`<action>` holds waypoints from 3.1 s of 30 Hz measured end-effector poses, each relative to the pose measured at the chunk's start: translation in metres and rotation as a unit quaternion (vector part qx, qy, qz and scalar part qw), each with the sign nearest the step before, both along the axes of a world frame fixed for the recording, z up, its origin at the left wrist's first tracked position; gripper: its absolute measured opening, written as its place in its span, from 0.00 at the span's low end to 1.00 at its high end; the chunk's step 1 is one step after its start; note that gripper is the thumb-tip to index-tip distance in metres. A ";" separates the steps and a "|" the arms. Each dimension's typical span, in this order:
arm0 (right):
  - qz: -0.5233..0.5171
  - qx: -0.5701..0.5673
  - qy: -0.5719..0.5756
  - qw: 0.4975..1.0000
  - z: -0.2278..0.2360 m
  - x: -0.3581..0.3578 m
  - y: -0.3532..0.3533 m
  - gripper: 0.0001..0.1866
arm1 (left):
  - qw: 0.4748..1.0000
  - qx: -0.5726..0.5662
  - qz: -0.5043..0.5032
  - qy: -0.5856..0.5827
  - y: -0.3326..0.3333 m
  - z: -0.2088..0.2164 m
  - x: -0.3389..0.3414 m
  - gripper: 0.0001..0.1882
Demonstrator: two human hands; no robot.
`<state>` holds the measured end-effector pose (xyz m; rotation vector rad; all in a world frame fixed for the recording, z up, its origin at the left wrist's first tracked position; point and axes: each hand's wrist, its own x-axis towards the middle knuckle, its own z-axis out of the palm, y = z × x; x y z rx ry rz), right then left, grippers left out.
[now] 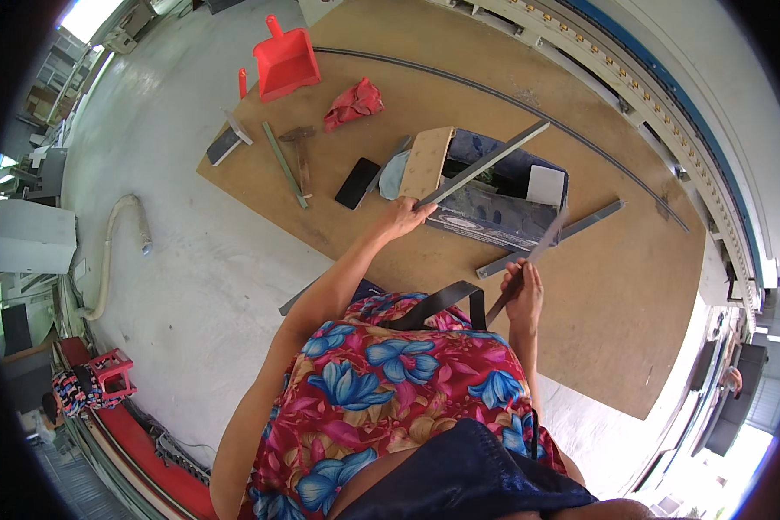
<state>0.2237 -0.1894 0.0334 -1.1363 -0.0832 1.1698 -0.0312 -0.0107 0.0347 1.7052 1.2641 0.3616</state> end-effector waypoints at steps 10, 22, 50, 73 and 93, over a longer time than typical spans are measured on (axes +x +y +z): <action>0.190 -0.045 -0.506 0.840 0.009 -0.037 0.046 0.18 | 0.998 -0.012 -0.037 0.052 0.005 -0.034 0.018 0.38; 0.251 -0.014 -0.661 0.707 -0.018 -0.067 0.070 0.08 | 0.978 0.073 -0.034 0.195 -0.011 -0.028 0.031 0.38; 0.285 -0.071 -0.667 0.685 -0.017 -0.082 0.088 0.10 | 0.968 0.161 -0.057 0.183 -0.010 -0.041 0.028 0.37; 0.303 -0.074 -0.672 0.671 -0.036 -0.079 0.094 0.09 | 0.980 0.072 -0.089 0.163 0.008 -0.041 0.021 0.40; 0.341 -0.141 -0.497 0.785 -0.025 -0.049 0.008 0.08 | 0.984 0.070 -0.106 0.124 0.010 -0.042 0.022 0.40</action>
